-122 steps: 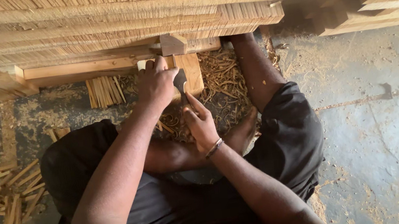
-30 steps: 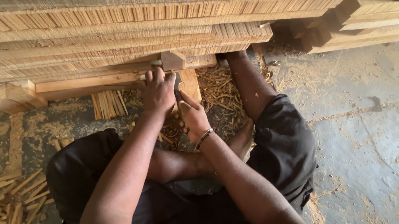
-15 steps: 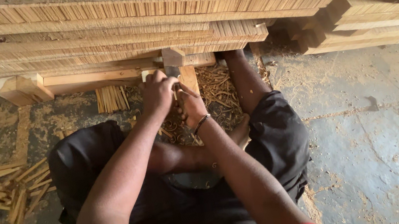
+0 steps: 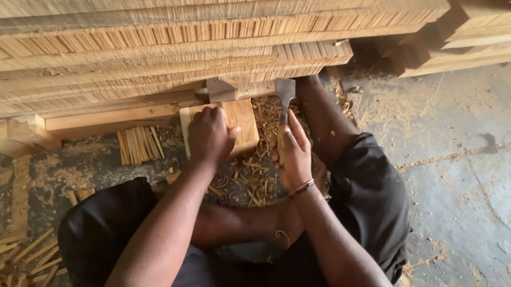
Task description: The person uses a chisel to shave thin strips of wood from a small wooden block while sitting on the floor of a workshop.
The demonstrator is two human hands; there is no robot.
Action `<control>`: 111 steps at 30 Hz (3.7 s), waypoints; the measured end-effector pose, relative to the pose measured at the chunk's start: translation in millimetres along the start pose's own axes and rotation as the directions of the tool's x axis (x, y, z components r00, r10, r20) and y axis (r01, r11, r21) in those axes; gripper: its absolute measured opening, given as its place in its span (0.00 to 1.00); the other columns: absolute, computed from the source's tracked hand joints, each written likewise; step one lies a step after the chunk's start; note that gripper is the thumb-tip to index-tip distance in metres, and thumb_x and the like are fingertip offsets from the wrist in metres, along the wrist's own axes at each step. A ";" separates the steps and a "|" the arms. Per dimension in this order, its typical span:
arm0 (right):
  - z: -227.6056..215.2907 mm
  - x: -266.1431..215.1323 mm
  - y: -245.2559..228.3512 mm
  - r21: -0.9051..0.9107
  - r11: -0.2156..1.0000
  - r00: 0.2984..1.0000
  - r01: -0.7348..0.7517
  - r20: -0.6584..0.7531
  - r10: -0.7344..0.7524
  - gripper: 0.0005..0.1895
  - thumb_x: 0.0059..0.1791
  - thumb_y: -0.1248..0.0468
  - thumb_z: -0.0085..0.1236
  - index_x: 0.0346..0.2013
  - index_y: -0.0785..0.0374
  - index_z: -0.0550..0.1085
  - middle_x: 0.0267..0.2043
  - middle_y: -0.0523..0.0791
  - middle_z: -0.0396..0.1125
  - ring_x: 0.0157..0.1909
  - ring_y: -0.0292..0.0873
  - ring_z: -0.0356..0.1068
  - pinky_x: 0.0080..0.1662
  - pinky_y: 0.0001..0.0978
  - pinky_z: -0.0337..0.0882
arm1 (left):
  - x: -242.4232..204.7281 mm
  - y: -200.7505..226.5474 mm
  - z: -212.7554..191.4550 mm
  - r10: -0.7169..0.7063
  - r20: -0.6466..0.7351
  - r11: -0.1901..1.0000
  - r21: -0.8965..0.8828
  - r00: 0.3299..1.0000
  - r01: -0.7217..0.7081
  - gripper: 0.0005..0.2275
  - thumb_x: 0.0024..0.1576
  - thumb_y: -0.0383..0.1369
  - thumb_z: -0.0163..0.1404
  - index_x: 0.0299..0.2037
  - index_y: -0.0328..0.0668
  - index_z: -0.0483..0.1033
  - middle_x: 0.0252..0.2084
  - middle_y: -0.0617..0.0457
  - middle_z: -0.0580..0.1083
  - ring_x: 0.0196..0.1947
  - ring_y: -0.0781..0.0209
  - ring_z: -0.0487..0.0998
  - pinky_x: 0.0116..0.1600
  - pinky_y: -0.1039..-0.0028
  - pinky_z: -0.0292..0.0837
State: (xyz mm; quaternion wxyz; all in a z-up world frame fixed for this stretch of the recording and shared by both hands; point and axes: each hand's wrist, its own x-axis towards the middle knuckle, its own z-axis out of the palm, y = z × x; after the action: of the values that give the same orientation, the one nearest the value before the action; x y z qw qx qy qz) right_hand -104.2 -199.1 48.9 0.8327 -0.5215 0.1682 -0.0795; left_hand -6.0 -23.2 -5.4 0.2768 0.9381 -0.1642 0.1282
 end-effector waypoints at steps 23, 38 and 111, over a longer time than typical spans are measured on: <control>33.3 -20.3 63.0 -0.387 0.905 0.931 -0.175 0.234 0.280 0.30 0.56 0.65 0.45 0.75 0.54 0.58 0.28 0.40 0.66 0.21 0.30 0.62 0.23 0.22 0.64 | 14.9 41.6 -86.7 0.365 -0.356 0.726 -0.470 0.860 -0.502 0.10 0.60 0.20 0.55 0.48 0.37 0.69 0.44 0.48 0.75 0.44 0.55 0.80 0.48 0.68 0.79; 17.9 -5.9 47.6 -0.135 0.989 0.994 -0.056 -0.102 0.042 0.29 0.55 0.66 0.46 0.73 0.58 0.61 0.27 0.39 0.64 0.22 0.30 0.61 0.23 0.22 0.62 | 14.7 17.5 -76.0 -0.222 0.130 0.273 -0.943 0.966 0.189 0.13 0.61 0.31 0.54 0.51 0.37 0.68 0.38 0.50 0.80 0.33 0.64 0.83 0.32 0.76 0.80; -23.6 -88.2 47.8 -0.301 0.888 0.928 -0.348 0.023 0.372 0.34 0.53 0.66 0.49 0.75 0.54 0.57 0.26 0.41 0.64 0.16 0.31 0.57 0.17 0.22 0.56 | -40.4 -2.9 -22.5 -0.001 0.061 0.933 0.358 0.998 -0.021 0.40 0.39 0.44 0.71 0.61 0.40 0.65 0.64 0.42 0.61 0.66 0.47 0.62 0.61 0.38 0.65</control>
State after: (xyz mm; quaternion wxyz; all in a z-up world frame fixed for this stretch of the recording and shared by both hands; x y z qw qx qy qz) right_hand -197.0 -170.6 14.1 0.7530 -0.6009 0.2384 0.1227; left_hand -45.2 1.3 -1.9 0.0954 0.9754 -0.1509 0.1291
